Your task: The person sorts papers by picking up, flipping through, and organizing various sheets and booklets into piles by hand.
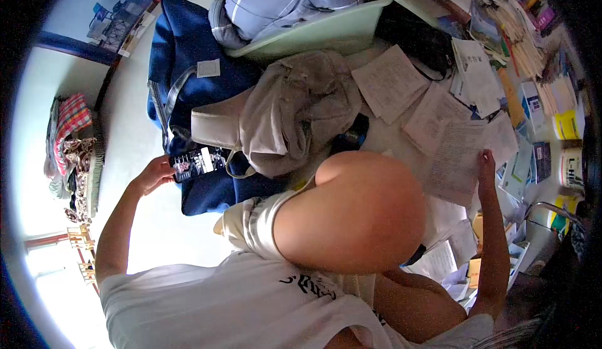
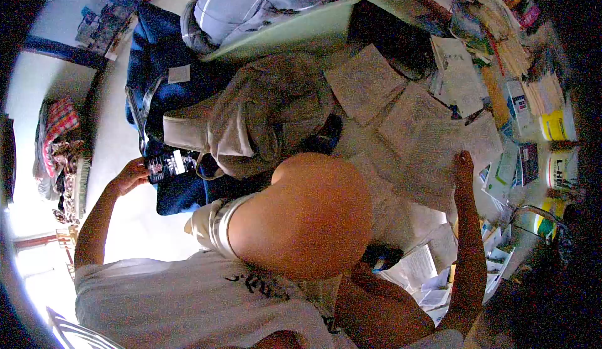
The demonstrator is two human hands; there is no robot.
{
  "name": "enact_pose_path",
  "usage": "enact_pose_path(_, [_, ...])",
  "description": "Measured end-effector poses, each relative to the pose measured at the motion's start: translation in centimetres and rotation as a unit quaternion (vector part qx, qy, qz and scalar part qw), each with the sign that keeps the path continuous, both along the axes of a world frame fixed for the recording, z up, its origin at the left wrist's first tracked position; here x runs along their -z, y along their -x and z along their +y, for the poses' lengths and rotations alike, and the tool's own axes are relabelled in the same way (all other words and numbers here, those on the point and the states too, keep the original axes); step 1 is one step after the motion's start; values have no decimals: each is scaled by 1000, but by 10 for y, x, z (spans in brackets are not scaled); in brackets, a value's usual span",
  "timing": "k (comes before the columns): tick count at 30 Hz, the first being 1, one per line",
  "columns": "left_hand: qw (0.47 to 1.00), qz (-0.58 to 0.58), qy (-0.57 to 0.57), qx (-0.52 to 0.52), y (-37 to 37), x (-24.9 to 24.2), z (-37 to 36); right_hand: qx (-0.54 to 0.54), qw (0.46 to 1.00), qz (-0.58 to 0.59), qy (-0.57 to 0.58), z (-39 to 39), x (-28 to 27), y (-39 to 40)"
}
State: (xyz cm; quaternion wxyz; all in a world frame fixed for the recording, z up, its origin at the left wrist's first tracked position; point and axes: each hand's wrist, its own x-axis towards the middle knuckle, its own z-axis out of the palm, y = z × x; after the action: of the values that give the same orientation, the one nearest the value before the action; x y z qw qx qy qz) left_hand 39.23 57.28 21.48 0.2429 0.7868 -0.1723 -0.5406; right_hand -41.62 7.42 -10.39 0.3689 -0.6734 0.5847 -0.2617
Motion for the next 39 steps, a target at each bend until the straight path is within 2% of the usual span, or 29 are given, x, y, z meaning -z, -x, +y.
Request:
enact_pose_path(1, [1000,-5,6,-12,0,5,3,2,1000,3,1,4,-2,1])
enact_pose_path(3, [999,7,27,-31,-6,15,13,46,994,-79,-64,12,-11,-6])
enact_pose_path(7, [997,37,43,-54,-7,25,24,45,995,-68,-59,25,-35,-16])
enact_pose_path(9, [995,39,55,-69,-5,29,29,19,995,-4,-95,20,-42,-20])
enact_pose_path(10, [995,39,53,-70,-4,30,29,18,995,-4,-97,21,-42,-22])
enact_pose_path(12, [993,39,58,-96,-1,33,30,54,988,-89,-117,25,-42,-26])
enact_pose_path(18, [992,40,66,-95,-2,45,36,47,987,-34,-149,15,-41,-28])
enact_pose_path(21, [994,27,64,-82,-4,47,36,44,990,-34,-128,25,-56,-36])
enact_pose_path(24, [993,21,58,-104,2,45,32,41,988,-76,-128,22,-45,-28])
enact_pose_path(27, [994,5,48,-101,3,47,30,42,988,-60,-137,20,-39,-18])
enact_pose_path(28, [994,13,31,-108,-16,61,46,51,988,-56,-134,19,-38,-16])
enact_pose_path(29, [996,-14,17,-84,-1,50,31,41,992,-54,-108,18,-36,-17])
enact_pose_path(31, [996,2,55,-64,0,52,30,26,998,-12,-53,24,-32,-12])
enact_pose_path(33, [991,70,46,-105,12,45,9,27,998,19,-47,26,-54,-22])
enact_pose_path(35, [988,-125,-93,-17,21,54,-2,45,994,7,-96,30,-89,-41])
enact_pose_path(36, [990,-129,-61,-17,23,60,1,83,982,-48,-161,33,-109,-54])
enact_pose_path(37, [990,-134,-28,-19,22,64,6,99,981,-46,-158,30,-107,-49])
enact_pose_path(39, [995,-75,-17,-70,3,75,12,34,987,-96,-127,30,-99,-43])
